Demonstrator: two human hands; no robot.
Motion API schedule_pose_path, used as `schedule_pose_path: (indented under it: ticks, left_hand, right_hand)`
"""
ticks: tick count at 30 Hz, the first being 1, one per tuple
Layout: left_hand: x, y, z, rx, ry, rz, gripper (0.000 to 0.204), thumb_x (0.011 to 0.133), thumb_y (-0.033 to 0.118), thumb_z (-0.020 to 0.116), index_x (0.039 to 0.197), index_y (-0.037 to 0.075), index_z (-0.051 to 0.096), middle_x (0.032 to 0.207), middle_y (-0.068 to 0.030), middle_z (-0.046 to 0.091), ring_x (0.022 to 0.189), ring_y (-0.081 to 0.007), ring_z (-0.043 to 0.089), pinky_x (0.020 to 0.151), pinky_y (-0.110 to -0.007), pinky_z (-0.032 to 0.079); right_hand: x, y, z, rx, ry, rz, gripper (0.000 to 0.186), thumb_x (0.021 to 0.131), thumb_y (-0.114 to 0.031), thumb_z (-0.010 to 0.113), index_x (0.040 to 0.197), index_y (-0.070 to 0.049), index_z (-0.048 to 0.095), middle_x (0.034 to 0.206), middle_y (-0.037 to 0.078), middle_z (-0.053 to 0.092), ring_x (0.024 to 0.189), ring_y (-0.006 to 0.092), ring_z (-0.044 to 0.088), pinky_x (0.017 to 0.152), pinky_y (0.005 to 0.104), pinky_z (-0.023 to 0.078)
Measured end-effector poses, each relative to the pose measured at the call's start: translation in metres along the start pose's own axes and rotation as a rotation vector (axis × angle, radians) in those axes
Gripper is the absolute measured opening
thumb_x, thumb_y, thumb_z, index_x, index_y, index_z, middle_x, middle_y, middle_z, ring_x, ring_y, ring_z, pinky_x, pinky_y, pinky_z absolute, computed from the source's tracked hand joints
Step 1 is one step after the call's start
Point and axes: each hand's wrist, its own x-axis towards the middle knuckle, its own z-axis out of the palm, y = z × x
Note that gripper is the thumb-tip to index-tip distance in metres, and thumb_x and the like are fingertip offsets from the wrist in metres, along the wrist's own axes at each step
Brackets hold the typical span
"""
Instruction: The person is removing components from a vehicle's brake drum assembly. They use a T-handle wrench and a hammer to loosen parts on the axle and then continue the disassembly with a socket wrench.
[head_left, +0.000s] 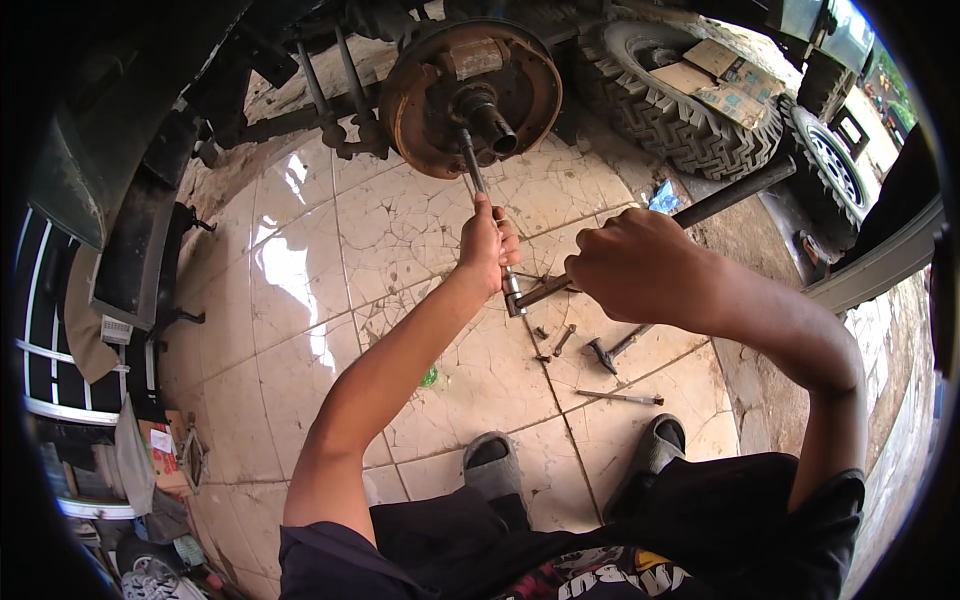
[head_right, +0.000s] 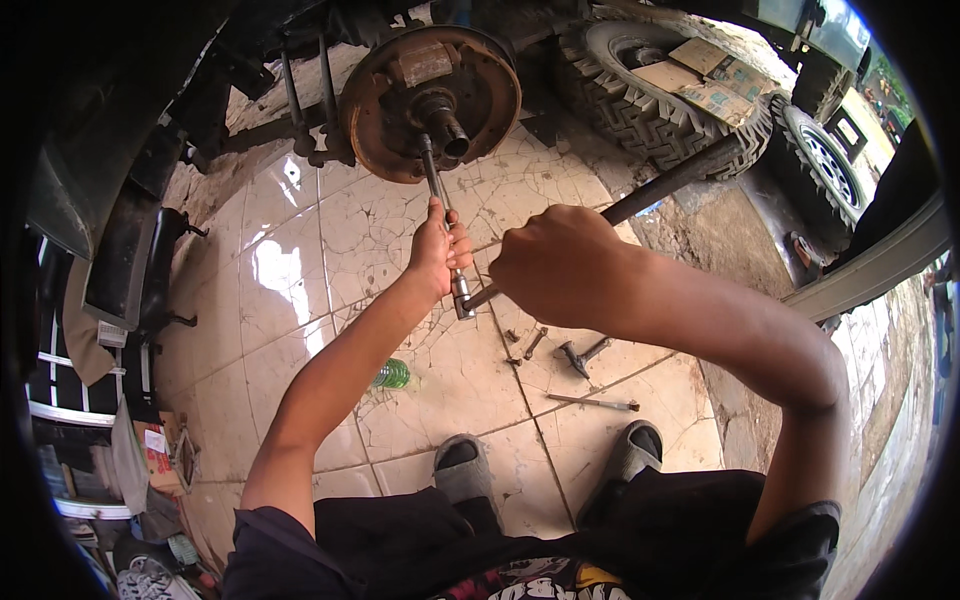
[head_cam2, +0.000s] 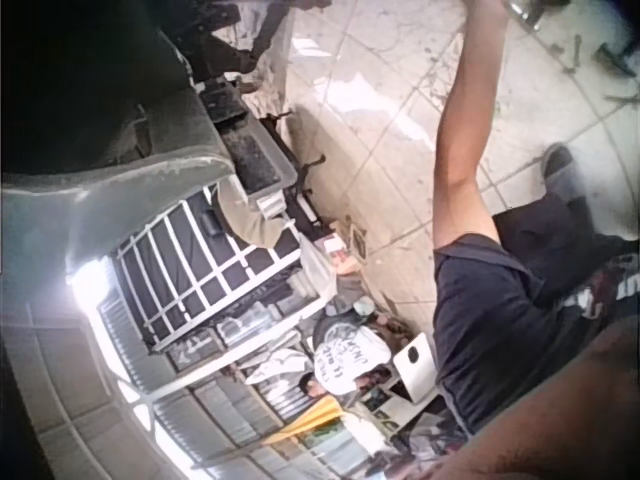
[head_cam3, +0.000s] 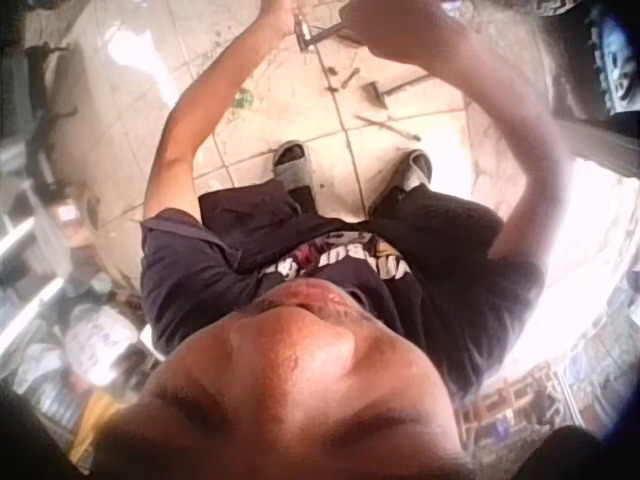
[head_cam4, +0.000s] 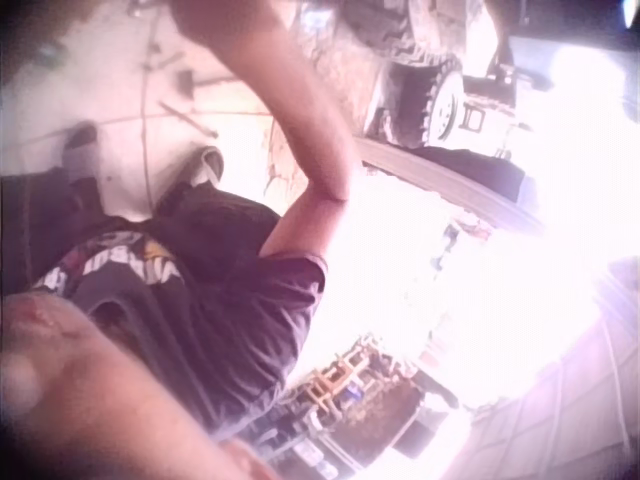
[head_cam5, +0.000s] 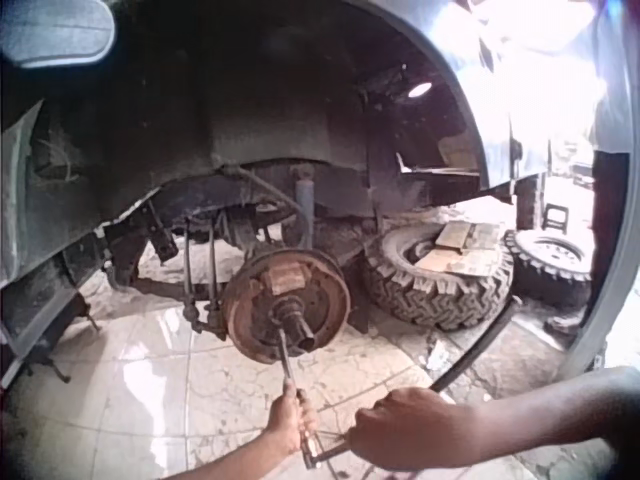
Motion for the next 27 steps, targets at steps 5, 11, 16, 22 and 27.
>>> schedule_pose_path:
  ticks: [5, 11, 16, 22, 27]
  left_hand:
    - [0.006, -0.003, 0.002, -0.075, -0.008, 0.002, 0.040, 0.095, 0.051, 0.031, 0.080, 0.015, 0.038, 0.053, 0.0052, 0.027, 0.038, -0.0060, 0.020, 0.033, -0.021, 0.017]
    - [0.004, 0.005, 0.019, -0.130, -0.029, -0.049, 0.041, 0.095, 0.052, 0.029, 0.079, 0.015, 0.038, 0.050, 0.0051, 0.026, 0.037, -0.0068, 0.019, 0.034, -0.022, 0.016]
    - [0.002, 0.004, 0.008, -0.149, -0.046, -0.033, 0.042, 0.095, 0.053, 0.029, 0.078, 0.016, 0.039, 0.050, 0.0059, 0.025, 0.037, -0.0063, 0.019, 0.034, -0.021, 0.015]
    - [-0.002, 0.005, 0.013, -0.154, -0.054, -0.045, 0.041, 0.096, 0.051, 0.030, 0.077, 0.015, 0.039, 0.051, 0.0060, 0.026, 0.037, -0.0058, 0.019, 0.035, -0.020, 0.015]
    - [-0.001, 0.005, 0.013, -0.156, -0.054, -0.044, 0.041, 0.096, 0.051, 0.030, 0.077, 0.015, 0.039, 0.050, 0.0062, 0.025, 0.037, -0.0057, 0.019, 0.034, -0.021, 0.015]
  right_hand:
    - [0.014, -0.005, 0.033, -0.142, 0.160, -0.075, 0.006, 0.075, -0.011, 0.061, 0.073, -0.011, 0.066, 0.073, 0.004, 0.065, 0.076, 0.0193, 0.067, 0.060, 0.0312, 0.052]
    - [0.034, -0.015, 0.053, -0.195, 0.275, -0.056, 0.007, 0.070, -0.013, 0.062, 0.066, -0.008, 0.063, 0.070, 0.003, 0.061, 0.074, 0.0171, 0.062, 0.076, 0.0288, 0.046]
    - [0.013, -0.009, 0.038, -0.258, 0.323, -0.008, 0.005, 0.072, -0.013, 0.060, 0.071, -0.009, 0.063, 0.075, 0.004, 0.061, 0.075, 0.0172, 0.060, 0.076, 0.0298, 0.044]
    - [-0.027, 0.019, -0.001, -0.224, 0.605, 0.175, 0.029, 0.069, -0.037, 0.070, 0.074, -0.009, 0.067, 0.074, 0.002, 0.061, 0.091, 0.0156, 0.054, 0.087, 0.0326, 0.036]
    - [-0.043, 0.041, -0.025, 0.334, 0.561, 0.286, 0.029, 0.076, -0.032, 0.072, 0.072, -0.005, 0.064, 0.063, 0.001, 0.060, 0.059, 0.0126, 0.055, 0.059, 0.0264, 0.044]
